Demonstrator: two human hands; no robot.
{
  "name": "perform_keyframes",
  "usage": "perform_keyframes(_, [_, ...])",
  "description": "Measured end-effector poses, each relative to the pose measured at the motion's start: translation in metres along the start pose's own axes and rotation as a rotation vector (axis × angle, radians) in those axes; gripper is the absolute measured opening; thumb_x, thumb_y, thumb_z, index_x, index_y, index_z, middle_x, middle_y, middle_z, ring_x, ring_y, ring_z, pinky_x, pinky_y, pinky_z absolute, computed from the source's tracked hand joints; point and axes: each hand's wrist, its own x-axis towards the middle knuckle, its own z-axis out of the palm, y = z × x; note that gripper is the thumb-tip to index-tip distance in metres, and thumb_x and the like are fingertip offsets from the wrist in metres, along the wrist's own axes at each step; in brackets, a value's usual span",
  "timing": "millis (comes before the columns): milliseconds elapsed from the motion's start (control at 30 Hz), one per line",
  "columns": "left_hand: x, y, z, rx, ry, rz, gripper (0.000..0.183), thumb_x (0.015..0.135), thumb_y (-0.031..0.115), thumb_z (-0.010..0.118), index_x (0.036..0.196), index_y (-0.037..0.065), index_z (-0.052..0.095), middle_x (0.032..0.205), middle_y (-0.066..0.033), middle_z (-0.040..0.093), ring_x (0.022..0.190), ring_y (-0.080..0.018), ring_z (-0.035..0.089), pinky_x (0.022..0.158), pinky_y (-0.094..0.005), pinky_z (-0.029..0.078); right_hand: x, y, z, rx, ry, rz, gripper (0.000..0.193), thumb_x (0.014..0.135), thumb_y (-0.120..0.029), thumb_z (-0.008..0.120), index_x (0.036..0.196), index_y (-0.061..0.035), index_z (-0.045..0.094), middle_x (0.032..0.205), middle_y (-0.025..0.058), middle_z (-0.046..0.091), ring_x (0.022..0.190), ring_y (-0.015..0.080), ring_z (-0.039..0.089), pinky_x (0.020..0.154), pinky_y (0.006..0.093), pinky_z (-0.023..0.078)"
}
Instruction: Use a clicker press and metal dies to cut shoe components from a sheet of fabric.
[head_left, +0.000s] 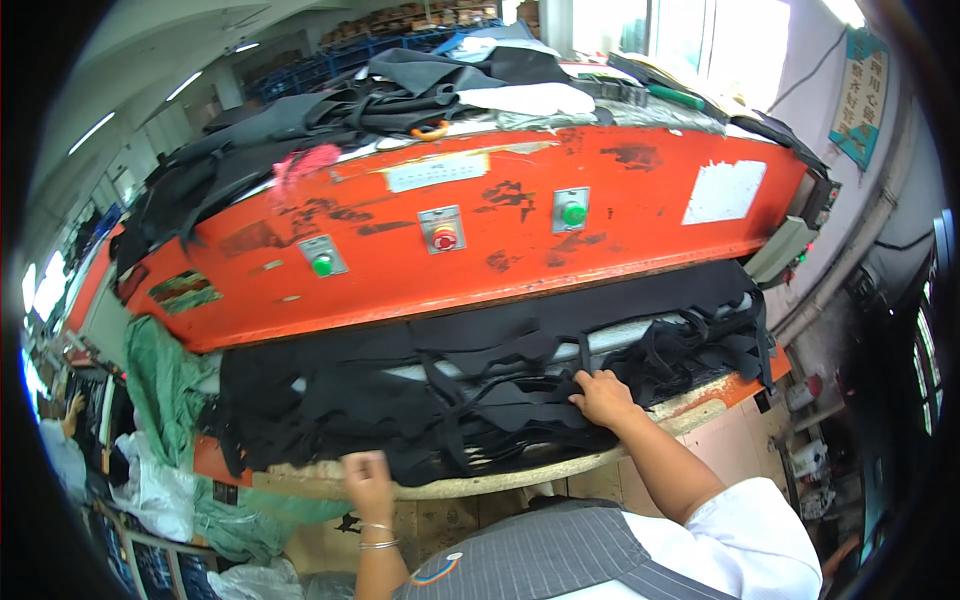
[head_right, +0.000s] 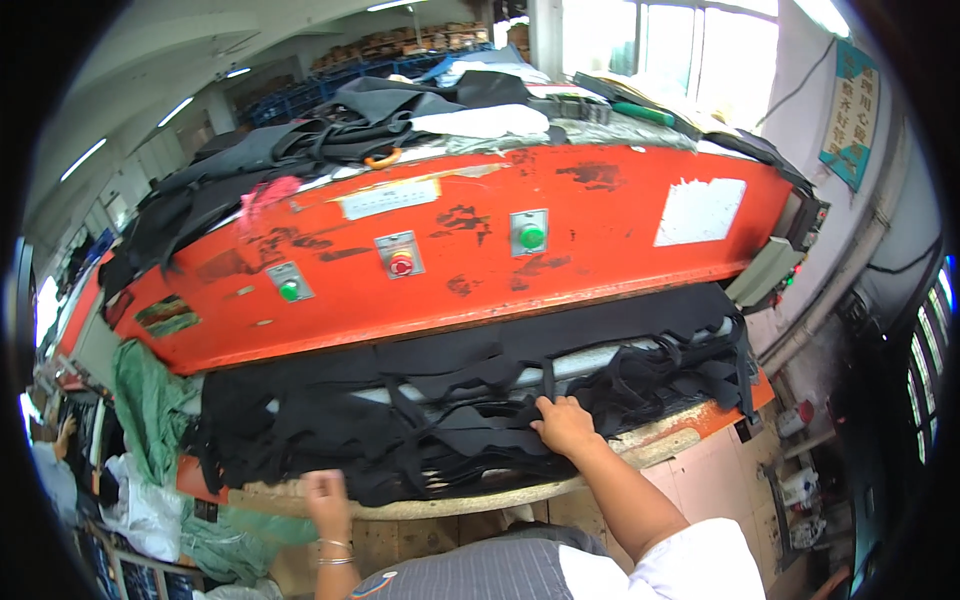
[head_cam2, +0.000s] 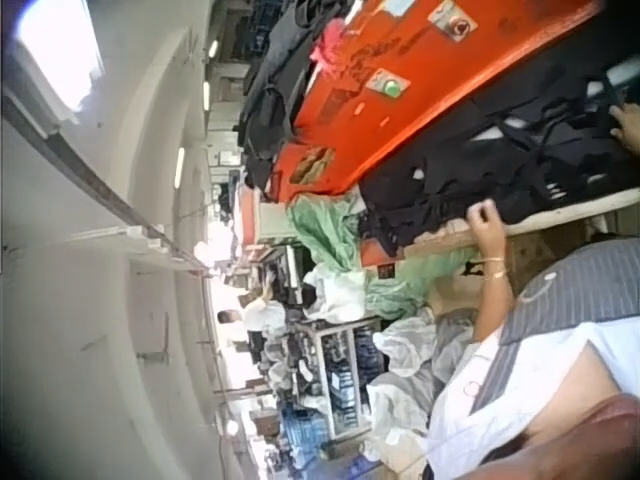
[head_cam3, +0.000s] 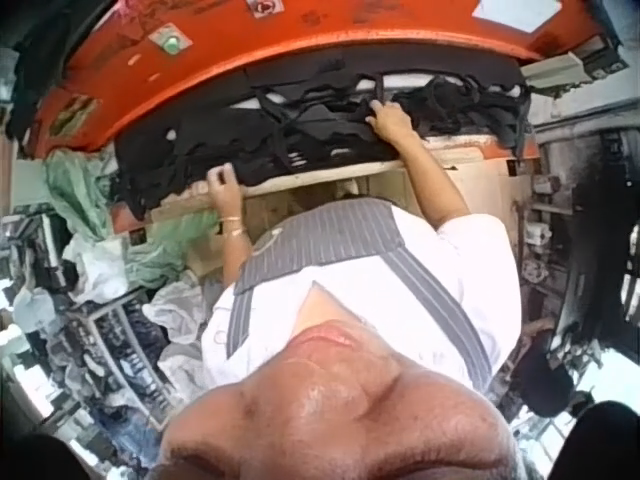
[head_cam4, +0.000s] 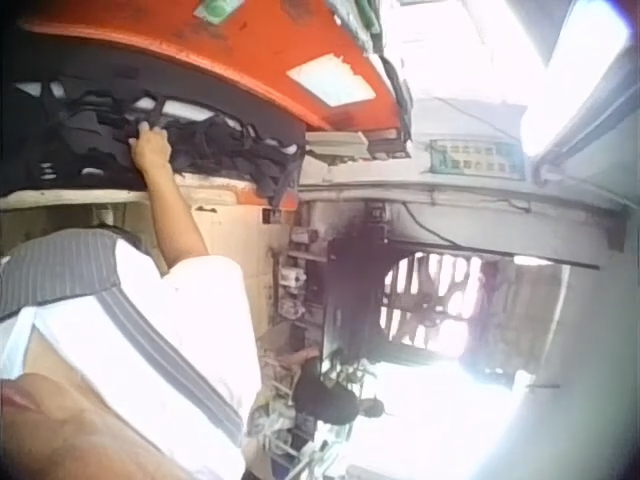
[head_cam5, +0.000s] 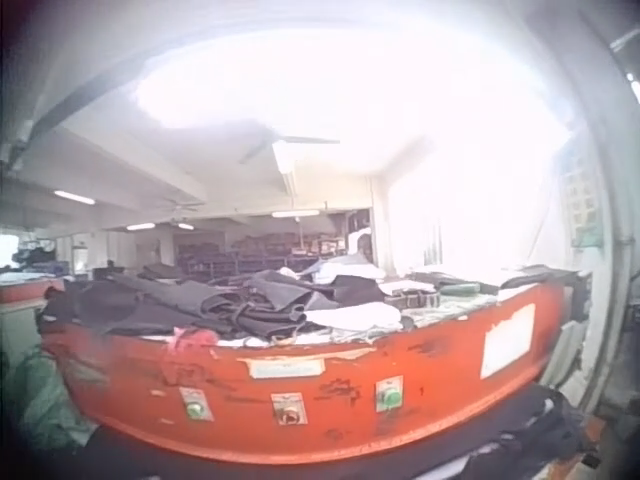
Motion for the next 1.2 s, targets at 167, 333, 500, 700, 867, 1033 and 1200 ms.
perform_keyframes(167, [-0.033, 0.015, 0.02, 0.309, -0.349, 0.346, 0.021, 0.079, 0.028, 0.067, 0.071, 0.008, 0.066, 0.076, -0.0076, 0.06, 0.08, -0.03, 0.056, 0.072, -0.0412, 0.047, 0.001, 0.005, 0.027, -0.097, 0.108, 0.027, 0.028, 0.089, -0.029, 0.06, 0.103, -0.0045, 0.058, 0.106, 0.0164, 0.063, 0.107, 0.0339, 0.055, 0.089, 0.0435, 0.048])
perform_keyframes(333, [-0.043, 0.004, 0.024, 0.339, -0.304, 0.32, 0.023, 0.077, 0.029, 0.067, 0.067, 0.009, 0.066, 0.073, -0.0073, 0.058, 0.076, -0.0291, 0.054, 0.07, -0.0417, 0.045, -0.012, 0.02, 0.044, -0.125, 0.147, -0.003, 0.022, 0.088, -0.022, 0.061, 0.096, -0.002, 0.057, 0.1, 0.0172, 0.064, 0.1, 0.0359, 0.057, 0.086, 0.044, 0.049])
perform_keyframes(500, [-0.064, 0.003, 0.007, 0.426, -0.405, 0.289, 0.027, 0.075, 0.033, 0.067, 0.064, 0.009, 0.067, 0.073, -0.0071, 0.059, 0.077, -0.0297, 0.055, 0.069, -0.0414, 0.045, -0.048, 0.028, 0.055, -0.113, 0.19, -0.053, 0.021, 0.088, -0.021, 0.06, 0.093, -0.0017, 0.054, 0.096, 0.0186, 0.063, 0.097, 0.0375, 0.057, 0.084, 0.0455, 0.048])
perform_keyframes(700, [-0.055, 0.003, -0.042, 0.151, -0.769, -0.074, 0.03, 0.078, 0.043, 0.069, 0.08, 0.013, 0.075, 0.077, -0.0111, 0.067, 0.074, -0.0308, 0.064, 0.07, -0.0394, 0.052, -0.094, 0.025, 0.0, 0.191, -0.325, -0.022, 0.033, 0.087, -0.029, 0.063, 0.108, -0.0039, 0.058, 0.1, 0.0199, 0.063, 0.102, 0.0377, 0.056, 0.086, 0.0466, 0.047])
perform_keyframes(867, [0.042, 0.03, 0.037, -0.037, -0.415, 0.349, 0.019, 0.086, 0.025, 0.064, 0.085, 0.008, 0.071, 0.083, -0.0105, 0.066, 0.078, -0.031, 0.062, 0.07, -0.0393, 0.05, -0.047, -0.008, -0.058, 0.042, 0.387, -0.315, 0.03, 0.087, -0.029, 0.063, 0.106, -0.0058, 0.064, 0.096, 0.0158, 0.064, 0.098, 0.034, 0.058, 0.087, 0.0425, 0.047])
perform_keyframes(1033, [0.103, -0.002, 0.132, 0.169, -0.448, 0.459, 0.02, 0.078, 0.031, 0.071, 0.085, 0.012, 0.074, 0.094, -0.0049, 0.066, 0.094, -0.0271, 0.059, 0.082, -0.0379, 0.049, 0.07, -0.078, 0.008, -0.053, 0.259, -0.523, 0.02, 0.082, -0.026, 0.068, 0.084, -0.0059, 0.068, 0.09, 0.0115, 0.065, 0.095, 0.0302, 0.059, 0.086, 0.0395, 0.048])
perform_keyframes(1200, [0.097, 0.003, 0.161, 0.247, -0.457, 0.467, 0.021, 0.074, 0.036, 0.074, 0.08, 0.016, 0.072, 0.085, -0.006, 0.06, 0.093, -0.0285, 0.057, 0.082, -0.041, 0.048, 0.083, -0.052, 0.059, -0.08, 0.443, -0.438, 0.021, 0.073, -0.027, 0.074, 0.074, -0.008, 0.065, 0.081, 0.0069, 0.06, 0.084, 0.0279, 0.057, 0.075, 0.0419, 0.046])
